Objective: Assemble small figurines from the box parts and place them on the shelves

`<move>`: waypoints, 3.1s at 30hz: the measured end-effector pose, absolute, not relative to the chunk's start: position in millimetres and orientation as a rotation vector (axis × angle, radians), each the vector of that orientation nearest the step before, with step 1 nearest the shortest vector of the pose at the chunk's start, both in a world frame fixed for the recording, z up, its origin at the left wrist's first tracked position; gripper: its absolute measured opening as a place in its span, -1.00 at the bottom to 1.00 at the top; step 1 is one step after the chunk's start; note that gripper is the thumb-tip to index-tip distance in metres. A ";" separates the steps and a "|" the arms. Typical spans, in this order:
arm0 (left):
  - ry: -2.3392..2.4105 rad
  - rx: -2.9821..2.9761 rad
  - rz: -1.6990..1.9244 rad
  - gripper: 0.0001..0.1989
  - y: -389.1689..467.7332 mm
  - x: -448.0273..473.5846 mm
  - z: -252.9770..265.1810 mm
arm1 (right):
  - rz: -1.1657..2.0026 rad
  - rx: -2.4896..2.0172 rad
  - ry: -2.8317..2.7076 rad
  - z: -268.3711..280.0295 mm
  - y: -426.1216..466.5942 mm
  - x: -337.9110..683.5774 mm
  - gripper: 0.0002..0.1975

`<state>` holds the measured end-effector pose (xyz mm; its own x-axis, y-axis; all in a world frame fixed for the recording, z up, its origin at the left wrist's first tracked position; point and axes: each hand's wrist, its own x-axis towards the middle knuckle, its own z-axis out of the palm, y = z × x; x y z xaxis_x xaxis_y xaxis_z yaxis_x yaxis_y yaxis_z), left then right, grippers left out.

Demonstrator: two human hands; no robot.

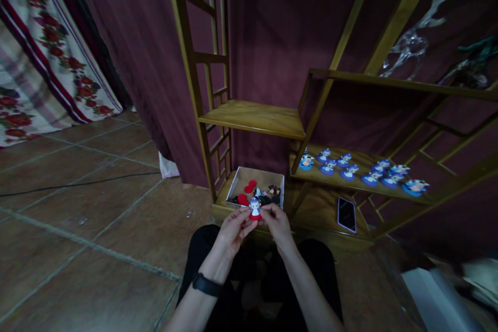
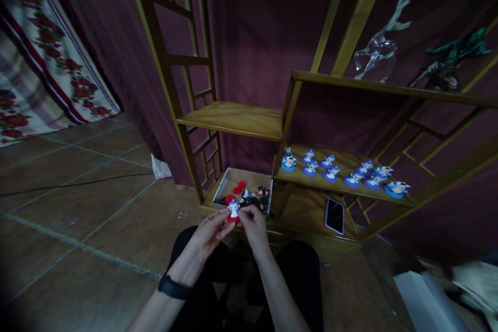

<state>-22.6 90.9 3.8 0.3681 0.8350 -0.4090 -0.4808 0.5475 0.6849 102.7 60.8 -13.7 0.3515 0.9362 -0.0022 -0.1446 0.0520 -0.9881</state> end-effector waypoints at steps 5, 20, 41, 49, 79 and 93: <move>0.823 0.512 0.896 -0.91 88.4 -22.5 5.5 | 0.961 -1.238 -0.827 -7.7 55.8 99.1 -0.83; 0.781 0.415 0.864 -0.93 93.3 -20.7 1.4 | 0.897 -1.253 -0.801 -7.5 55.3 95.0 -0.84; 0.774 0.410 0.832 -0.92 95.9 -16.5 0.6 | 0.933 -1.223 -0.806 -12.0 58.1 99.5 -0.83; 0.781 0.337 0.820 -0.89 98.1 -16.0 -2.6 | 0.955 -1.228 -0.816 -17.2 58.8 102.5 -0.81; 0.769 0.902 0.980 -0.73 87.2 -38.5 12.0 | 1.215 -0.990 -0.796 1.8 51.4 100.8 -0.81; 0.808 1.344 1.059 -0.84 71.9 -51.5 49.1 | 1.038 -1.019 -1.109 16.3 44.4 94.3 -0.84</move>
<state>-51.5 71.9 49.1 0.3474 0.9302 0.1182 -0.1317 -0.0765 0.9883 94.3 44.4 16.3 0.1342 0.9727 0.1891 -0.1251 0.2060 -0.9705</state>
